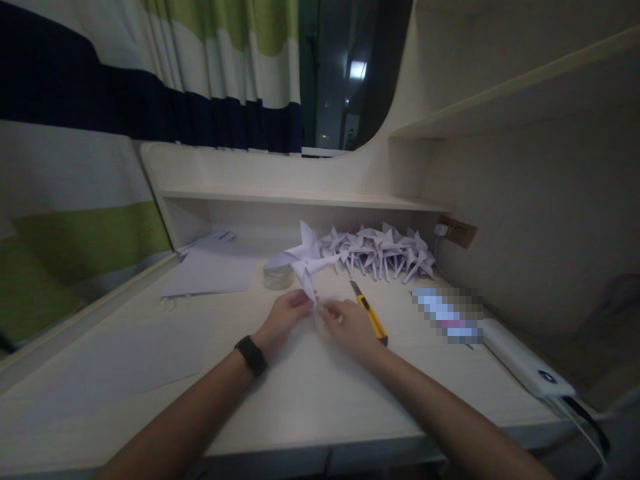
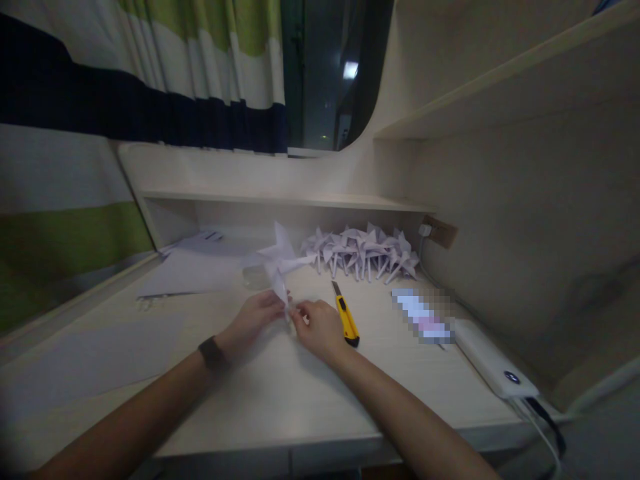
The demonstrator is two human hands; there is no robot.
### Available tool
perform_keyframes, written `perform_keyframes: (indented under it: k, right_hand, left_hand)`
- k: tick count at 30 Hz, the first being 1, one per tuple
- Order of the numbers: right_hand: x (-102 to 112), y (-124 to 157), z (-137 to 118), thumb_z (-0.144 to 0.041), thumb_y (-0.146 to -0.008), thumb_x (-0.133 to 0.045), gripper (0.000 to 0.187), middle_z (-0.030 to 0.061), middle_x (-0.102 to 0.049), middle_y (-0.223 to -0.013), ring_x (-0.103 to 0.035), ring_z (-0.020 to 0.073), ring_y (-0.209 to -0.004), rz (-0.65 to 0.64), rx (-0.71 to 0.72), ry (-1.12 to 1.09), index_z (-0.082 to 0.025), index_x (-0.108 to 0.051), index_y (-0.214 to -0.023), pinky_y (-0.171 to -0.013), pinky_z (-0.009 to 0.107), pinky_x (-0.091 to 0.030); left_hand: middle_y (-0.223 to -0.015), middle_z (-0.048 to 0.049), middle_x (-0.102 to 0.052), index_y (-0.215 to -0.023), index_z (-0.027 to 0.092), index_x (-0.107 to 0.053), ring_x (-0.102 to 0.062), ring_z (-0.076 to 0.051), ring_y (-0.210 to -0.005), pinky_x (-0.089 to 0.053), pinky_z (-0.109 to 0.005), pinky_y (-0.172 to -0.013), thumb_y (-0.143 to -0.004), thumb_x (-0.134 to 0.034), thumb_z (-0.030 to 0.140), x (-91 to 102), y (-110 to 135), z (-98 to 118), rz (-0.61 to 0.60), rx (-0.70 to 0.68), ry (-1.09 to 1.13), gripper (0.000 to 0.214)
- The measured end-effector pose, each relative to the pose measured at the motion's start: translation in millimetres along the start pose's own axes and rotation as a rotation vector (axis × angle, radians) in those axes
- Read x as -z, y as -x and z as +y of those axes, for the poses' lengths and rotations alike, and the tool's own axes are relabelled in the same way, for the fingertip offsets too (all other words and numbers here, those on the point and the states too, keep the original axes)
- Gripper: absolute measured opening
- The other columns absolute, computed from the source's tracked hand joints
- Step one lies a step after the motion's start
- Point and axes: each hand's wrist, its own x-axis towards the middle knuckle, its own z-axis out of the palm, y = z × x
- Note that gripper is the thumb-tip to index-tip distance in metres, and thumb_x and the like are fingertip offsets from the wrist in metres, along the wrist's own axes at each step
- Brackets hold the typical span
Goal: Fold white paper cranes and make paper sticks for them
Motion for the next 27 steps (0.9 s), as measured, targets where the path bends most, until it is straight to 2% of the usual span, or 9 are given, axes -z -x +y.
perform_keyframes:
  k: [2, 4, 7, 10, 12, 16, 20, 22, 27]
  right_hand:
    - [0.9, 0.7, -4.3, -0.04, -0.088, -0.053, 0.027, 0.0028, -0.072, -0.075, -0.064, 0.0173, -0.07, -0.084, -0.019, -0.011, -0.021, -0.072, -0.088, -0.064, 0.025, -0.041]
    - [1.2, 1.6, -8.4, -0.04, -0.088, -0.054, 0.028, 0.0023, -0.072, -0.072, -0.064, 0.0157, -0.065, -0.129, -0.047, -0.066, -0.02, -0.072, -0.085, -0.059, 0.023, -0.038]
    - [0.4, 2.3, -11.6, -0.038, -0.088, -0.053, 0.029, 0.003, -0.072, -0.071, -0.064, 0.0148, -0.063, -0.14, -0.115, -0.15, -0.018, -0.072, -0.08, -0.056, 0.022, -0.036]
    - [-0.8, 2.0, -11.3, -0.034, -0.086, -0.053, 0.027, 0.0047, -0.072, -0.072, -0.064, 0.0153, -0.065, -0.121, -0.169, -0.152, -0.016, -0.071, -0.08, -0.056, 0.022, -0.036]
    - [-1.4, 1.3, -10.6, -0.031, -0.085, -0.054, 0.024, 0.0054, -0.072, -0.072, -0.063, 0.0156, -0.064, -0.118, -0.192, -0.116, -0.015, -0.071, -0.079, -0.056, 0.022, -0.035]
    - [-2.3, -1.0, -7.6, -0.028, -0.082, -0.057, 0.02, 0.0043, -0.072, -0.071, -0.063, 0.015, -0.064, -0.13, -0.21, -0.1, -0.017, -0.072, -0.076, -0.056, 0.022, -0.034]
    - [-5.2, -3.2, 0.3, -0.027, -0.081, -0.056, 0.02, 0.0036, -0.072, -0.071, -0.063, 0.0148, -0.064, -0.122, -0.227, -0.143, -0.017, -0.072, -0.077, -0.056, 0.022, -0.035]
    - [-7.2, -3.7, 4.8, -0.028, -0.082, -0.055, 0.021, 0.0033, -0.071, -0.069, -0.062, 0.0148, -0.063, -0.118, -0.24, -0.168, -0.016, -0.072, -0.077, -0.055, 0.022, -0.035]
    - [-10.6, -3.7, 10.1, -0.03, -0.083, -0.055, 0.023, 0.003, -0.072, -0.069, -0.064, 0.0154, -0.063, -0.101, -0.25, -0.205, -0.017, -0.072, -0.078, -0.056, 0.022, -0.036]
  left_hand:
    - [-0.102, -0.013, -0.07, -0.094, 0.012, -0.07, -0.063, -0.023, -0.093, -0.048, -0.033, -0.082, -0.069, -0.076, 0.025, 0.1, -0.6, 0.5, 0.04, -0.011, -0.024, 0.029]
    - [-0.102, -0.0129, -0.07, -0.094, 0.012, -0.07, -0.064, -0.023, -0.093, -0.048, -0.032, -0.081, -0.07, -0.074, 0.025, -0.8, -0.3, 2.7, 0.024, 0.001, -0.045, 0.028]
    - [-0.102, -0.0121, -0.071, -0.098, 0.012, -0.069, -0.064, -0.022, -0.093, -0.048, -0.032, -0.083, -0.072, -0.072, 0.026, -3.3, 1.2, 8.3, -0.039, -0.005, -0.108, 0.03]
    - [-0.101, -0.0105, -0.071, -0.101, 0.013, -0.068, -0.065, -0.021, -0.09, -0.05, -0.031, -0.081, -0.068, -0.076, 0.029, -6.4, 1.7, 11.7, -0.044, -0.031, -0.222, 0.037]
    - [-0.096, -0.0101, -0.072, -0.098, 0.013, -0.068, -0.066, -0.021, -0.084, -0.051, -0.03, -0.073, -0.07, -0.074, 0.035, -7.6, 0.3, 10.8, 0.0, -0.039, -0.303, 0.036]
    - [-0.082, -0.0103, -0.072, -0.086, 0.011, -0.068, -0.066, -0.019, -0.069, -0.051, -0.027, -0.057, -0.079, -0.062, 0.042, -5.1, -4.5, 9.1, 0.175, -0.058, -0.407, 0.033]
    - [-0.092, -0.0117, -0.073, -0.094, 0.012, -0.067, -0.067, -0.018, -0.072, -0.051, -0.025, -0.055, -0.083, -0.056, 0.037, 1.3, -6.8, 19.3, 0.28, -0.044, -0.393, 0.03]
    - [-0.095, -0.0121, -0.072, -0.094, 0.012, -0.067, -0.067, -0.017, -0.073, -0.051, -0.024, -0.056, -0.083, -0.057, 0.036, 3.5, -6.9, 25.6, 0.298, -0.038, -0.391, 0.028]
    - [-0.096, -0.0129, -0.073, -0.093, 0.013, -0.068, -0.067, -0.019, -0.076, -0.052, -0.026, -0.06, -0.081, -0.06, 0.038, 4.3, -6.9, 26.6, 0.237, -0.043, -0.388, 0.029]
